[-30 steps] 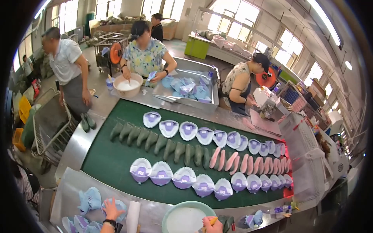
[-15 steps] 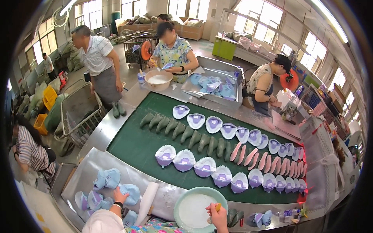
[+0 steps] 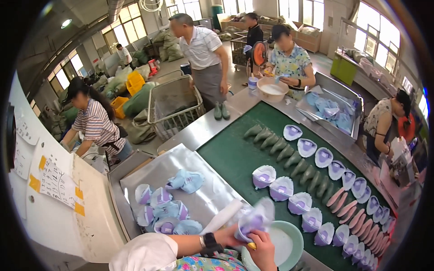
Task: Applying primer or glue to the interior lining of shoe uppers using a brush.
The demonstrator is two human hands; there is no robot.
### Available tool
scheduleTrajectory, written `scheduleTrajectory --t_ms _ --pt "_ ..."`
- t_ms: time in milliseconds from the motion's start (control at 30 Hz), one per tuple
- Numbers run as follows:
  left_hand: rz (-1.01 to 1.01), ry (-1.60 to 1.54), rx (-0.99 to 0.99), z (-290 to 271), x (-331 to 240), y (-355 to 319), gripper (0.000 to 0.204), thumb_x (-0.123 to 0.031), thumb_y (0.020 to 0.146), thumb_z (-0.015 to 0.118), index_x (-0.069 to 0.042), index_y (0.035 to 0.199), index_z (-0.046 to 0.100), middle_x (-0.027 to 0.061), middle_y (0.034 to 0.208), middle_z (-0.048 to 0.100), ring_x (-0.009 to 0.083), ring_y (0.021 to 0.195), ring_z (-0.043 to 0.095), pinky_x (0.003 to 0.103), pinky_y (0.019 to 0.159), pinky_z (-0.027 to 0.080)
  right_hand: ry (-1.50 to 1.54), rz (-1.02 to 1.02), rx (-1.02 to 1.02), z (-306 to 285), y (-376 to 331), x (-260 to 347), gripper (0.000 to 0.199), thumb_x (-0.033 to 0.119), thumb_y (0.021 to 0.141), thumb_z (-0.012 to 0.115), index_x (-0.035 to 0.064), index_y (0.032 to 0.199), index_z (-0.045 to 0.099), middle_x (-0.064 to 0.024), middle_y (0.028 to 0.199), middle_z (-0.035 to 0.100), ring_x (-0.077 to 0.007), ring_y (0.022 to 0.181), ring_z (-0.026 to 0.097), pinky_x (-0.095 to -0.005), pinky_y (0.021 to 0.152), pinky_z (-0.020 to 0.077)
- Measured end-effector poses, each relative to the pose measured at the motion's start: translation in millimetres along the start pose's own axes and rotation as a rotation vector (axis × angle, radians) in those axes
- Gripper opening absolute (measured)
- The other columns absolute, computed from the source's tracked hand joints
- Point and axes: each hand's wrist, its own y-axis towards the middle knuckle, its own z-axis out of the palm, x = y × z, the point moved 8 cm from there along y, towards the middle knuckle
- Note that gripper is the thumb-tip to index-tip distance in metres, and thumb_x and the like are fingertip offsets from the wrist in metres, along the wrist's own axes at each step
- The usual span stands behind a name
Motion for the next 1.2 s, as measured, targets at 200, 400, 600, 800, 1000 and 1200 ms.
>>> scheduleTrajectory --t_ms 200,400,600,800,1000,1200 --pt "0.096 0.43 -0.493 -3.3 0.9 -33.2 0.055 -0.028 0.095 0.051 -0.018 0.145 0.032 0.0051 0.143 0.038 0.0212 0.124 0.045 0.043 0.101 0.04 0.13 0.172 -0.069 -26.5 -18.6 0.4 0.034 0.003 0.06 0.079 0.0029 0.091 0.065 -0.0114 0.089 0.064 -0.0306 0.082 0.061 -0.0363 0.07 0.0482" --pt "0.396 1.46 -0.097 77.3 -7.5 -53.1 0.083 0.005 0.079 0.051 -0.011 0.151 0.013 0.0115 0.153 0.022 0.0198 0.137 0.028 0.033 0.112 0.024 0.338 0.209 0.157 -8.3 -38.9 -7.7 0.029 0.017 0.068 0.081 0.0048 0.088 0.065 -0.0122 0.075 0.058 -0.0327 0.067 0.058 -0.0381 0.063 0.0468" --pt "0.406 1.278 -0.245 65.1 -20.0 -61.9 0.079 -0.002 0.083 0.063 -0.011 0.149 0.021 0.0087 0.147 0.034 0.0181 0.129 0.039 0.033 0.107 0.033 0.33 0.394 -0.057 -53.2 -43.9 -26.0 0.013 0.014 0.088 0.063 0.0013 0.087 0.065 -0.0151 0.085 0.066 -0.0296 0.077 0.064 -0.034 0.07 0.0499" --pt "0.025 1.083 -0.522 27.4 -0.1 -101.2 0.052 -0.006 0.085 0.062 -0.004 0.134 0.046 0.0075 0.132 0.052 0.0156 0.116 0.051 0.03 0.098 0.042 -0.15 0.579 -0.399 -84.1 -103.6 -114.4 0.021 0.024 0.091 0.059 0.0057 0.087 0.068 -0.0117 0.081 0.062 -0.0302 0.088 0.055 -0.0373 0.074 0.0439" --pt "-0.55 1.233 -0.213 19.5 27.0 -124.8 0.031 -0.006 0.088 0.058 0.0 0.118 0.06 0.0072 0.119 0.061 0.0145 0.107 0.056 0.029 0.095 0.043 0.174 0.962 -0.501 -7.1 -195.1 -196.5 0.022 0.023 0.082 0.068 0.0017 0.084 0.068 -0.0164 0.081 0.065 -0.0332 0.07 0.061 -0.0392 0.065 0.0486" --pt "-0.657 1.446 -0.114 1.0 11.7 -135.5 0.046 -0.012 0.092 0.055 -0.001 0.135 0.043 0.0099 0.144 0.038 0.0201 0.128 0.039 0.034 0.107 0.031 0.085 0.909 -0.519 43.3 -204.6 -219.6 0.016 0.014 0.075 0.072 0.0025 0.086 0.069 -0.0166 0.085 0.066 -0.0331 0.077 0.064 -0.0377 0.07 0.0513"
